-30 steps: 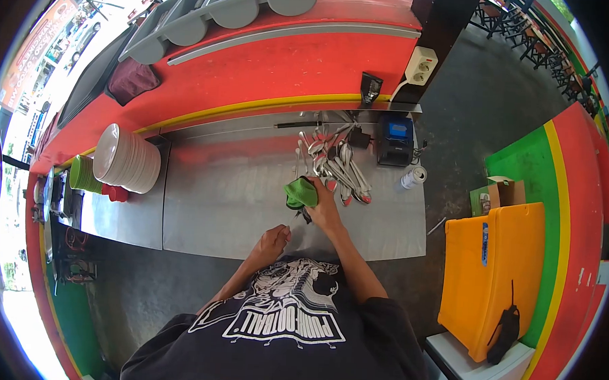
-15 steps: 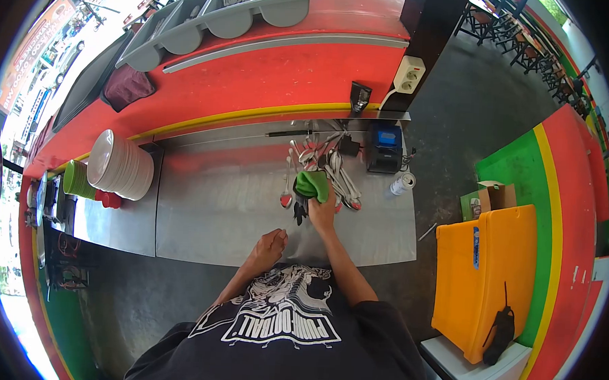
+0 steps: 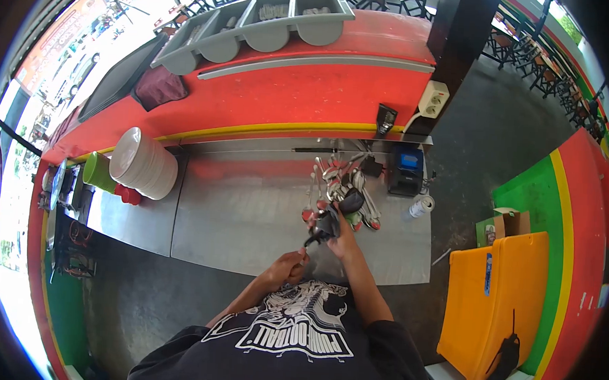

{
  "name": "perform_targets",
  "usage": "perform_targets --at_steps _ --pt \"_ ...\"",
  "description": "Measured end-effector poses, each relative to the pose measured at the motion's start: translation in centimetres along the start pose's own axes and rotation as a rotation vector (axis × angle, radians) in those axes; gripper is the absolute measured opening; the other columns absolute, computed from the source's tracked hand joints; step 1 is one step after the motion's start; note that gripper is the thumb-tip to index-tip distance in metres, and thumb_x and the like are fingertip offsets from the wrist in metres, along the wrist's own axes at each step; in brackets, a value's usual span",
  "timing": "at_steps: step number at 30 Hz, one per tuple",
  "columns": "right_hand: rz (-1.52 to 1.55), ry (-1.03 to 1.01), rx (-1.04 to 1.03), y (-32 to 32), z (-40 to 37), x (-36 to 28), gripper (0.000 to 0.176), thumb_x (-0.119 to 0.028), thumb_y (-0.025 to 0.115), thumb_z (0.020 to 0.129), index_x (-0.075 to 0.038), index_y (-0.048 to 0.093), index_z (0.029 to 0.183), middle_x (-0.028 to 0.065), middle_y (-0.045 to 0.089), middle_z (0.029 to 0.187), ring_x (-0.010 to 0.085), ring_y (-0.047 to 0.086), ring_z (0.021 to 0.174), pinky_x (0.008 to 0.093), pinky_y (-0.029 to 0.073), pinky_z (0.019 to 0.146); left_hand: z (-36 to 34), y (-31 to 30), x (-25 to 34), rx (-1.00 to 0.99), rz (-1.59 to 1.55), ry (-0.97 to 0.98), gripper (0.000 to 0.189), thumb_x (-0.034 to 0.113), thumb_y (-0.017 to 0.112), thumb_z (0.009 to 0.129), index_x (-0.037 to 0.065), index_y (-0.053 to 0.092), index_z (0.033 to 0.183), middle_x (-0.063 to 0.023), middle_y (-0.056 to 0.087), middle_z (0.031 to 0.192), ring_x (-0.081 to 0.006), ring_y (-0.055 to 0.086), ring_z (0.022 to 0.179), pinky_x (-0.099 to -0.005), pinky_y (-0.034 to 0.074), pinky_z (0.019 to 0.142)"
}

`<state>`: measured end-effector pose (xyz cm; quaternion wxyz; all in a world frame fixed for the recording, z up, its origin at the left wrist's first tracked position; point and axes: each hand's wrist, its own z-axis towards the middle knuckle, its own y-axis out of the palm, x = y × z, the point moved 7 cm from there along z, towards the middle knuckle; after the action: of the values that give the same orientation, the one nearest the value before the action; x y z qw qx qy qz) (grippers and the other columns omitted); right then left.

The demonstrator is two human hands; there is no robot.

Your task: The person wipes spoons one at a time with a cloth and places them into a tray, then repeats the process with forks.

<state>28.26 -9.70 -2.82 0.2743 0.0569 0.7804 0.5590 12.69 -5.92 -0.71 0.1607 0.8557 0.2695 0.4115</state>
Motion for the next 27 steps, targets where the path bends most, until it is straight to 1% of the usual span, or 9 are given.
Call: perform_targets --at_steps 3,6,10,12,16,19,22,23,27 --pt "0.029 -0.031 0.016 -2.1 0.4 -0.5 0.038 -0.044 0.059 0.095 -0.009 0.062 0.110 0.0052 0.066 0.091 0.0178 0.065 0.079 0.0353 0.053 0.070 0.1 0.2 0.4 0.069 0.138 0.082 0.041 0.046 0.042 0.103 0.010 0.048 0.085 0.0064 0.028 0.060 -0.0058 0.023 0.048 -0.0255 0.020 0.044" --pt "-0.201 -0.196 0.310 -3.1 0.3 -0.8 0.036 -0.040 0.062 0.094 -0.009 0.062 0.111 0.0049 0.066 0.091 0.0162 0.065 0.078 0.0334 0.052 0.070 -0.1 0.5 1.6 0.163 0.423 0.270 0.043 0.041 0.042 0.104 0.007 0.049 0.079 0.0044 0.035 0.061 -0.0075 0.031 0.053 -0.0258 0.026 0.048" --pt "-0.394 -0.364 0.475 -1.2 -0.7 -2.6 0.027 -0.032 0.069 0.090 -0.010 0.060 0.102 0.0001 0.063 0.084 0.0104 0.061 0.068 0.0277 0.050 0.061 -0.9 1.1 2.9 0.251 0.713 0.441 0.042 0.033 0.044 0.104 0.000 0.050 0.078 -0.0030 0.044 0.063 -0.0133 0.040 0.057 -0.0310 0.036 0.055" --pt "-0.442 -0.332 0.470 -3.2 -0.1 -2.4 0.032 -0.031 0.069 0.091 -0.006 0.061 0.109 0.0005 0.062 0.088 0.0101 0.061 0.074 0.0257 0.049 0.063 -1.2 1.0 3.2 0.274 0.781 0.509 0.041 0.032 0.044 0.104 -0.001 0.049 0.079 -0.0043 0.045 0.065 -0.0138 0.040 0.061 -0.0323 0.039 0.059" --pt "-0.489 -0.300 0.442 -4.2 0.1 -2.3 0.034 -0.031 0.068 0.091 -0.004 0.061 0.110 0.0009 0.061 0.089 0.0094 0.060 0.074 0.0248 0.049 0.064 -1.7 1.1 3.5 0.282 0.803 0.541 0.040 0.031 0.044 0.104 -0.002 0.050 0.080 -0.0056 0.045 0.065 -0.0149 0.040 0.062 -0.0328 0.039 0.060" --pt "-0.465 -0.425 0.478 -4.1 -0.1 -2.7 0.030 -0.031 0.067 0.092 -0.005 0.062 0.105 0.0013 0.062 0.087 0.0100 0.060 0.070 0.0249 0.050 0.062 -2.0 1.0 3.8 0.271 0.788 0.530 0.041 0.031 0.043 0.104 -0.001 0.049 0.079 -0.0046 0.044 0.065 -0.0147 0.039 0.062 -0.0323 0.038 0.059" --pt "-0.586 -0.427 0.624 -5.0 -1.2 -4.9 0.030 -0.033 0.068 0.092 -0.007 0.060 0.104 0.0020 0.063 0.083 0.0134 0.062 0.069 0.0299 0.050 0.058 -2.0 0.5 3.5 0.244 0.742 0.524 0.043 0.033 0.042 0.105 0.000 0.048 0.078 -0.0025 0.042 0.063 -0.0132 0.037 0.060 -0.0311 0.036 0.057" --pt "-0.543 -0.294 0.721 -5.8 -1.9 -4.9 0.030 -0.035 0.064 0.094 -0.008 0.061 0.107 0.0024 0.065 0.090 0.0137 0.063 0.076 0.0319 0.051 0.063 -2.2 0.6 3.6 0.246 0.702 0.520 0.042 0.034 0.041 0.105 0.001 0.048 0.078 -0.0015 0.040 0.062 -0.0118 0.037 0.058 -0.0303 0.035 0.055" --pt "-0.358 -0.393 0.603 -9.2 0.0 -3.9 0.028 -0.034 0.061 0.096 -0.009 0.061 0.108 0.0026 0.066 0.094 0.0142 0.064 0.077 0.0321 0.052 0.065 -1.0 -0.6 3.1 0.277 0.431 0.475 0.042 0.036 0.039 0.106 0.005 0.048 0.078 0.0045 0.037 0.061 -0.0060 0.034 0.053 -0.0253 0.030 0.049"
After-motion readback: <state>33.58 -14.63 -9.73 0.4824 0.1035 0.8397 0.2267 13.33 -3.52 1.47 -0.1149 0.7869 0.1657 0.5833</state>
